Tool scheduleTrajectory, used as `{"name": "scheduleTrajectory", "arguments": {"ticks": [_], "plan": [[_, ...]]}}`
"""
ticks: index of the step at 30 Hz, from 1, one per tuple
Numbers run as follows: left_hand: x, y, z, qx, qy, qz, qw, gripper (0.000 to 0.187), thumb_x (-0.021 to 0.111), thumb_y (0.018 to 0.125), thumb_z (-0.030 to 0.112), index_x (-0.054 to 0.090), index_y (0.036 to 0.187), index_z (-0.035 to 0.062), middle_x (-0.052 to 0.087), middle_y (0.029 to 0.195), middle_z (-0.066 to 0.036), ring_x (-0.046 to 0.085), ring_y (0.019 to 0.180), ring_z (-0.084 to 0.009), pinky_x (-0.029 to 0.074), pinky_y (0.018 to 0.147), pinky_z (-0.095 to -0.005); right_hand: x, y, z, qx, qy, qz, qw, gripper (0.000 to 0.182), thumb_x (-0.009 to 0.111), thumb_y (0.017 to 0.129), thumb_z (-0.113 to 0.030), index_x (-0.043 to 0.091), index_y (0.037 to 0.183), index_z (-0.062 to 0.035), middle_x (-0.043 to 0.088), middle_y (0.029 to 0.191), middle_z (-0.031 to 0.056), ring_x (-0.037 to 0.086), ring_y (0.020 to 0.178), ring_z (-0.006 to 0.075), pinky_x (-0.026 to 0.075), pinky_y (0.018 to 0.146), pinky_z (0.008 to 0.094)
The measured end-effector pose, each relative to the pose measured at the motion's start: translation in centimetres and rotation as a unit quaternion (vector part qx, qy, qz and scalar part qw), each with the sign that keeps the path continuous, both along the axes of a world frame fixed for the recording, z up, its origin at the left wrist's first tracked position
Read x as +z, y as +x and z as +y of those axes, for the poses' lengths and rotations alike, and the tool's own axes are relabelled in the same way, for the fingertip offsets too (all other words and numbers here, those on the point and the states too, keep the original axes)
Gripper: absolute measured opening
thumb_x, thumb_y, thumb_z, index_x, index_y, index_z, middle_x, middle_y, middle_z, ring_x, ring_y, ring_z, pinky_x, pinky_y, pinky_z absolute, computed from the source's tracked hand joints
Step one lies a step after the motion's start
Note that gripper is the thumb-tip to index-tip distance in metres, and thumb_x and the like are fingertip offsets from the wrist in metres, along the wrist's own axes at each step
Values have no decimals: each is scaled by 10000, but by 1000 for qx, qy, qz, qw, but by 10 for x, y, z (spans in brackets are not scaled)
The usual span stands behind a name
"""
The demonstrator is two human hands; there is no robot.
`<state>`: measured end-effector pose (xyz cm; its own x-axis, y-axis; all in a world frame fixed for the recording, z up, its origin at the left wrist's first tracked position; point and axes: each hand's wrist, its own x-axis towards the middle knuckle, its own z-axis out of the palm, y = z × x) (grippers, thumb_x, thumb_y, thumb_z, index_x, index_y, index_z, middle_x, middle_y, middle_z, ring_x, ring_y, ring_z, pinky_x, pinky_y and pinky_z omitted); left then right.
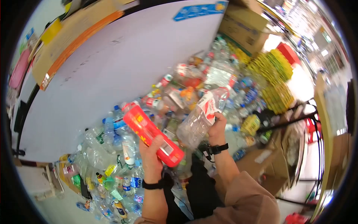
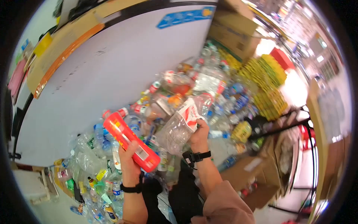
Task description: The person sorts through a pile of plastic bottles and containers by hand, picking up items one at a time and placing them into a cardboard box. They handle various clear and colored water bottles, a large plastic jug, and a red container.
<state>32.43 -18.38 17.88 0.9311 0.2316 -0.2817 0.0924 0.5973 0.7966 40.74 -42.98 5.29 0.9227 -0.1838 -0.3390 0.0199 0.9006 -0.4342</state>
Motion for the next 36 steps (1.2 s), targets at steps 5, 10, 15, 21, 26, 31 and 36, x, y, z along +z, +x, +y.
{"name": "scheduleTrajectory", "arguments": {"ticks": [5,10,15,21,26,31,36], "plan": [[7,-40,-36,-145,-52,6,988,396,589,926,378,561,1135,43,632,888,-42,622,741,-136,520,639,-277,90,-173,-74,-27,7,-18,999,423,562,873,-243,547,1207,17,641,1134,165,639,984,302,515,890,438],[28,-105,-83,-245,-64,24,967,462,538,940,449,559,1138,31,639,879,-78,627,710,-163,523,614,-302,128,-343,-154,-233,-83,84,965,444,542,906,-319,544,1210,3,641,1121,161,642,976,294,517,874,408],[44,-153,-82,-337,-86,-47,936,483,574,899,360,513,1209,-5,623,1021,-149,633,834,-258,533,724,-363,66,-469,-246,-313,-98,129,936,391,485,921,-215,514,1226,27,620,1148,187,626,1040,330,509,924,469],[81,-165,-84,-326,19,-129,936,516,649,820,268,499,1225,-14,621,1065,-139,627,936,-255,488,881,-393,-44,-525,-293,-263,-121,277,916,334,544,881,-127,532,1173,33,647,1078,163,665,944,292,564,839,418],[117,-168,-69,-297,122,-176,931,512,675,817,266,521,1220,-9,616,1115,-134,619,989,-249,476,902,-389,-130,-505,-303,-207,-114,326,915,298,540,892,-141,542,1149,10,658,1038,144,674,880,290,565,776,441],[144,-165,-19,-282,237,-195,909,590,715,814,299,486,1265,-4,600,1173,-108,602,1047,-226,441,956,-383,-143,-460,-262,-121,-344,364,857,332,622,857,-188,585,1110,23,638,1005,94,620,786,224,500,713,391],[151,-183,-12,-285,289,-159,900,603,757,787,313,510,1238,-1,621,1136,-107,604,1039,-220,445,944,-376,-160,-448,-235,104,-330,428,835,437,627,865,-330,560,1182,-37,613,1011,80,566,889,218,475,694,410]]}}
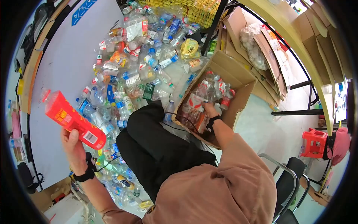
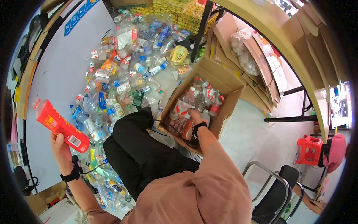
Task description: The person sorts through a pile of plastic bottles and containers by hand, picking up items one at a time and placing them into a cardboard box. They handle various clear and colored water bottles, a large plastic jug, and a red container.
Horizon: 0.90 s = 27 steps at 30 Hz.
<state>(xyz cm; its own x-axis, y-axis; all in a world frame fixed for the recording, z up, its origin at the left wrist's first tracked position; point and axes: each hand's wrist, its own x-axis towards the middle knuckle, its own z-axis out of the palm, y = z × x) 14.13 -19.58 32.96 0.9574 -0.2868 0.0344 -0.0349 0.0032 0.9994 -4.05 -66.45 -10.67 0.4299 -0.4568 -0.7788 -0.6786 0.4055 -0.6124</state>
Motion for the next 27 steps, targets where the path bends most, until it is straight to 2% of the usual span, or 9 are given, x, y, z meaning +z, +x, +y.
{"name": "scheduleTrajectory", "arguments": {"ticks": [4,7,10,12,14,17,20,24,27], "plan": [[-37,-16,-39,-3,-33,53,998,507,738,813,250,560,1217,1,646,1112,-80,620,995,-182,462,916,-345,8,-9,3,100,14,-8,995,526,602,876,-349,490,1267,-16,585,1043,129,573,918,246,494,687,384],[-57,-35,-98,-67,21,99,993,416,659,879,230,580,1213,-5,652,1099,-64,612,993,-150,454,914,-314,88,-15,16,163,-35,53,985,538,589,889,-339,467,1303,-18,584,1104,145,580,1005,260,488,769,370],[-64,-55,-157,-188,20,145,971,381,626,904,218,572,1212,-1,645,1098,-51,606,973,-127,469,881,-297,25,-30,0,107,-186,-25,976,592,594,896,-335,417,1366,-24,563,1213,160,566,1102,256,466,866,347],[-74,-64,-193,-264,63,155,950,370,643,899,189,559,1209,6,643,1075,-44,603,941,-114,476,865,-285,108,-35,17,44,-235,-72,968,633,604,894,-303,365,1415,-34,531,1299,158,541,1176,235,438,938,326],[-93,-74,-224,-338,126,143,922,395,664,879,193,555,1201,-9,655,1040,-62,610,924,-115,491,830,-281,172,-43,28,-31,34,-321,946,677,628,873,-271,333,1441,-48,517,1323,135,529,1195,223,425,983,331],[-135,-90,-263,-380,249,72,888,501,711,814,298,566,1174,-19,675,974,-143,655,878,-197,510,791,-315,242,-44,57,21,164,-497,852,657,644,857,-212,352,1423,-53,530,1289,99,534,1166,180,442,964,324],[-146,-110,-288,-404,264,84,872,540,690,813,300,539,1221,-20,663,1029,-153,650,904,-209,505,806,-320,232,-40,63,46,-23,-447,893,575,640,854,-171,413,1368,-48,561,1227,66,556,1108,153,465,934,322],[-190,-117,-279,-397,223,42,889,629,650,846,218,409,1375,-23,572,1198,-147,586,947,-166,482,820,-279,196,-38,28,-81,16,-391,917,471,659,814,-98,486,1244,-16,621,1076,65,605,947,154,490,847,291],[-155,-109,-256,-376,182,123,900,699,659,855,174,322,1446,10,532,1259,-146,565,967,-137,476,834,-281,143,-38,-5,-156,-76,-303,937,401,654,800,-65,517,1172,-4,628,1035,76,614,876,168,509,768,318]]}}
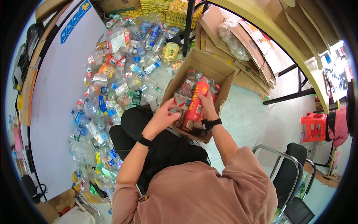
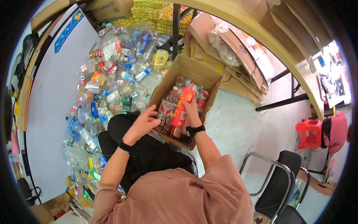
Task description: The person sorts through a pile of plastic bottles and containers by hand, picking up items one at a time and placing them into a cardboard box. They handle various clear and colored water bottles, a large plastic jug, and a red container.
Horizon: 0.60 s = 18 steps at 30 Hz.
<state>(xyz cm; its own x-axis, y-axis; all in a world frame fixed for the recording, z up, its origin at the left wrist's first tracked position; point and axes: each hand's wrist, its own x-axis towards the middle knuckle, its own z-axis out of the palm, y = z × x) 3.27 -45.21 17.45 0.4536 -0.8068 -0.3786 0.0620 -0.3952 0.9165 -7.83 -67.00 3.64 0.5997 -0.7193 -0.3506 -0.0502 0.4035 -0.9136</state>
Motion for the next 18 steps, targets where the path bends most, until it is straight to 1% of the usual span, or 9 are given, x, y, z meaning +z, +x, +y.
{"name": "scheduleTrajectory", "arguments": {"ticks": [4,5,6,7,9,13,15,17,18], "plan": [[25,25,43,133,-77,68,986,576,643,874,113,403,1392,34,568,1216,-115,588,961,-146,489,811,-275,-55,-17,-5,-64,-95,207,972,302,622,792,-50,539,1078,0,639,972,119,635,838,184,520,692,373],[27,32,55,163,-100,67,979,547,637,877,110,424,1375,37,574,1208,-114,596,960,-153,494,808,-282,-154,-44,-38,-59,-97,209,971,302,622,792,-50,539,1078,0,639,972,119,635,838,184,520,692,373],[34,37,67,199,-97,65,973,528,628,879,104,435,1366,38,579,1200,-112,603,959,-160,497,808,-284,-247,-65,-41,106,-321,329,882,313,630,751,-39,569,1052,21,642,914,143,655,829,235,523,675,407],[40,42,79,233,-93,64,966,509,619,882,99,446,1356,38,584,1191,-110,610,958,-167,501,807,-287,-240,-65,-34,111,-321,330,881,313,630,751,-39,569,1052,21,642,914,143,655,829,235,523,675,407],[43,51,106,284,-109,46,951,456,601,893,101,473,1326,45,595,1165,-104,616,956,-169,508,803,-291,-192,-58,-16,-56,-49,417,906,294,614,737,-39,603,1023,27,648,878,154,667,814,289,523,668,442],[49,67,144,368,-111,29,923,417,592,897,96,485,1294,28,599,1154,-99,620,931,-168,515,789,-297,-96,-42,7,-17,26,339,940,295,596,744,-41,607,1031,23,653,872,156,659,781,311,521,675,470],[45,77,161,402,-128,30,906,412,604,891,99,491,1282,31,603,1148,-102,620,930,-172,516,788,-303,-45,-31,18,42,41,320,946,259,649,748,-113,641,972,16,660,821,109,638,730,247,506,652,386],[44,87,172,432,-153,45,888,427,622,862,98,501,1268,45,584,1155,-100,612,930,-177,501,781,-297,-111,-38,-10,95,-135,297,941,240,611,767,-47,631,1004,-10,658,832,93,626,710,234,494,624,364],[42,94,177,443,-159,37,881,424,623,867,102,497,1266,36,591,1152,-109,618,934,-185,510,779,-301,-80,-30,1,37,-68,214,974,256,620,771,-51,608,1024,-21,629,804,63,615,722,178,485,613,326]]}}
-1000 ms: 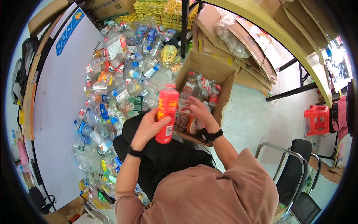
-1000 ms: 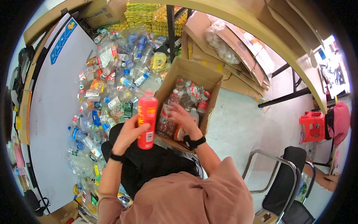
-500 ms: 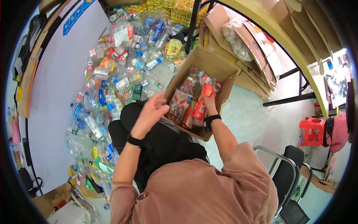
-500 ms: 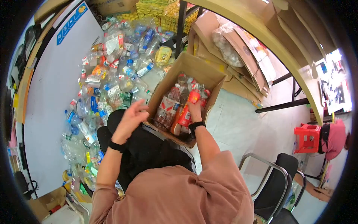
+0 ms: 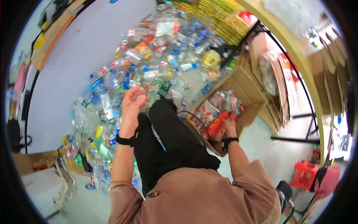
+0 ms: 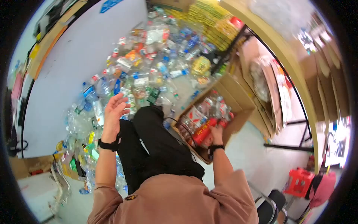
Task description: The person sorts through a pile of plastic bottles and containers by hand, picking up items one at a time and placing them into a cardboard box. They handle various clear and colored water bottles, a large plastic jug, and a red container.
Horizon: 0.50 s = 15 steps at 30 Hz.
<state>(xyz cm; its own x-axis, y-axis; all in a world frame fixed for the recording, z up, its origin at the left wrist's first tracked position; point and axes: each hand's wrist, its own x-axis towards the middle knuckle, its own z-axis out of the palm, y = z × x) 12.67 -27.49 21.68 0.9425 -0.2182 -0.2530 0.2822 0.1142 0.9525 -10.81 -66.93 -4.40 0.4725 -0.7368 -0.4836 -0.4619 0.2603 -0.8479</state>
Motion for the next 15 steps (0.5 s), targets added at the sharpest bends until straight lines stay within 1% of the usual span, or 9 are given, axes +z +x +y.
{"name": "scheduleTrajectory", "arguments": {"ticks": [1,3,4,7,8,9,12,13,15], "plan": [[0,7,4,14,-4,-7,1000,421,624,872,106,493,1264,28,597,1150,-117,625,939,-194,519,778,-305,28,16,8,11,-164,-115,980,280,624,780,-59,576,1055,-34,584,830,27,595,751,124,470,594,272],[0,23,11,48,-14,-13,999,429,627,864,112,488,1260,22,589,1154,-122,624,938,-197,516,773,-303,72,36,12,6,-78,-130,988,307,583,838,-31,550,1143,-23,555,952,8,579,793,110,470,606,211],[-2,33,14,58,-23,-16,998,431,625,862,110,486,1259,21,585,1155,-120,624,936,-196,515,771,-303,109,58,28,-17,-71,-179,981,287,574,870,-30,546,1155,-14,569,963,14,579,785,110,482,615,210],[-13,73,20,91,-42,-24,995,434,617,856,99,484,1260,15,572,1165,-114,620,925,-192,508,763,-301,227,135,101,73,-40,-320,944,373,521,897,7,507,1269,13,592,1195,124,603,985,176,504,819,293],[-11,88,18,100,-38,-31,994,437,617,854,97,483,1262,17,571,1168,-114,620,923,-191,505,760,-298,247,165,121,146,-45,-339,928,373,514,905,-3,499,1277,12,586,1215,131,606,996,186,506,827,302],[-9,102,17,108,-33,-38,993,439,617,852,94,482,1263,18,570,1171,-113,620,921,-189,502,757,-294,259,196,139,218,-50,-356,908,373,507,914,-14,492,1285,11,581,1235,139,609,1008,196,507,835,310],[-15,149,26,97,-27,-54,993,429,635,843,88,503,1244,10,568,1157,-92,584,866,-134,480,749,-270,261,304,192,416,100,-310,849,417,542,914,-83,468,1317,-2,575,1240,139,611,1009,203,508,836,323],[-19,163,31,78,-4,-77,994,424,641,840,86,511,1236,6,567,1150,-83,566,847,-112,471,748,-262,250,343,209,470,138,-266,830,440,552,912,-102,456,1331,-9,568,1249,143,610,1013,202,507,839,324],[-35,185,44,84,24,-113,990,410,647,832,82,528,1213,-9,564,1140,-71,534,831,-89,457,747,-253,194,421,237,513,144,-159,831,501,586,886,-142,438,1347,-13,554,1274,162,602,1049,241,498,866,355]]}}
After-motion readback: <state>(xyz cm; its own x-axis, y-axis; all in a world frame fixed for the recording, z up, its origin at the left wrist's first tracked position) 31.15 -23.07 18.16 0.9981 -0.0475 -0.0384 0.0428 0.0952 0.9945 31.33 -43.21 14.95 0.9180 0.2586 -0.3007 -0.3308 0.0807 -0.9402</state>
